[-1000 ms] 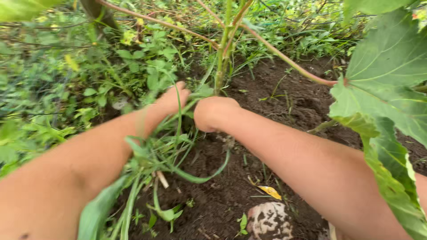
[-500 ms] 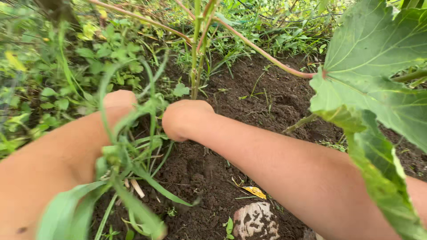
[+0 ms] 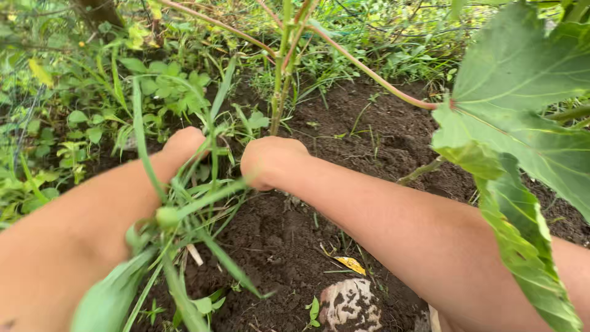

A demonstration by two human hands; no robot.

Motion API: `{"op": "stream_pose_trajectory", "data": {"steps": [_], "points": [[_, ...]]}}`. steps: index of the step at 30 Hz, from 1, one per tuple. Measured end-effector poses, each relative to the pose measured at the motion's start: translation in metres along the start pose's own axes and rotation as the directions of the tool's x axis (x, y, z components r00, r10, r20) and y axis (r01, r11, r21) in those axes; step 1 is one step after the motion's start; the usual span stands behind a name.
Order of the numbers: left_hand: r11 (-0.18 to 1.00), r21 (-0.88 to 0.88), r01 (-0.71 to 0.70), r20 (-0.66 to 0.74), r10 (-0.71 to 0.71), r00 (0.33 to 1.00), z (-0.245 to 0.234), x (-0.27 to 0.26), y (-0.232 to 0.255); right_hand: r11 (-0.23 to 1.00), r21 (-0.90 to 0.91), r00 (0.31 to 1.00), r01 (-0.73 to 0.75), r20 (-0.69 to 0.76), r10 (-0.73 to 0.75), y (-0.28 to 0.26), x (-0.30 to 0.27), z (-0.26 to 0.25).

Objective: The person uses a small hand trowel to loosen soil and pull weeds by hand from a garden bed. They repeatedly dig around the base of plants, extract weeds with roots, and gather them into a growing pile.

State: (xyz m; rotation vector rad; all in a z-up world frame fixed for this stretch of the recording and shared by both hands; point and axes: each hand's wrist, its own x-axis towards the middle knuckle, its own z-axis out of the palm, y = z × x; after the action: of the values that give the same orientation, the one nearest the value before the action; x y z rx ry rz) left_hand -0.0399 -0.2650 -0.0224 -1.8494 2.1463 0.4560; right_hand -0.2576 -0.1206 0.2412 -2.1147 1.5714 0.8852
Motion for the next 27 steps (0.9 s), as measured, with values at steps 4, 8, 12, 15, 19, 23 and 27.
{"op": "stream_pose_trajectory", "data": {"steps": [4, 8, 12, 15, 19, 23, 27], "points": [[1.0, 0.007, -0.004, 0.03, 0.004, 1.0, -0.005, 0.016, 0.012, 0.997, 0.08, 0.996, 0.002, -0.085, 0.005, 0.006, -0.01, -0.004], [1.0, 0.005, -0.026, -0.064, 0.027, 0.998, 0.005, 0.008, 0.023, 0.998, 0.067, 0.997, -0.012, -0.076, 0.017, 0.005, -0.006, -0.001], [0.844, -0.525, 0.114, -0.248, -0.28, 0.927, 0.022, -0.031, 0.035, 0.989, 0.139, 0.991, -0.054, -0.111, 0.069, -0.003, -0.006, 0.017], [0.911, -0.412, 0.026, -0.278, -0.153, 0.948, 0.018, -0.061, 0.027, 0.993, -0.055, 0.983, 0.101, -0.148, -0.108, -0.01, -0.014, 0.023], [0.903, -0.426, 0.063, -0.312, -0.212, 0.926, 0.013, -0.073, 0.004, 0.985, -0.072, 0.973, 0.157, -0.162, -0.167, 0.002, -0.025, 0.035], [0.851, -0.231, -0.471, -0.765, 0.14, 0.629, -0.006, -0.019, 0.001, 0.993, 0.112, 0.99, 0.034, -0.139, -0.019, 0.009, -0.019, 0.045], [0.611, -0.772, -0.174, -0.177, 0.056, 0.983, -0.019, 0.041, 0.039, 0.979, 0.169, 0.984, 0.114, -0.153, -0.088, 0.017, -0.01, 0.048]]}}
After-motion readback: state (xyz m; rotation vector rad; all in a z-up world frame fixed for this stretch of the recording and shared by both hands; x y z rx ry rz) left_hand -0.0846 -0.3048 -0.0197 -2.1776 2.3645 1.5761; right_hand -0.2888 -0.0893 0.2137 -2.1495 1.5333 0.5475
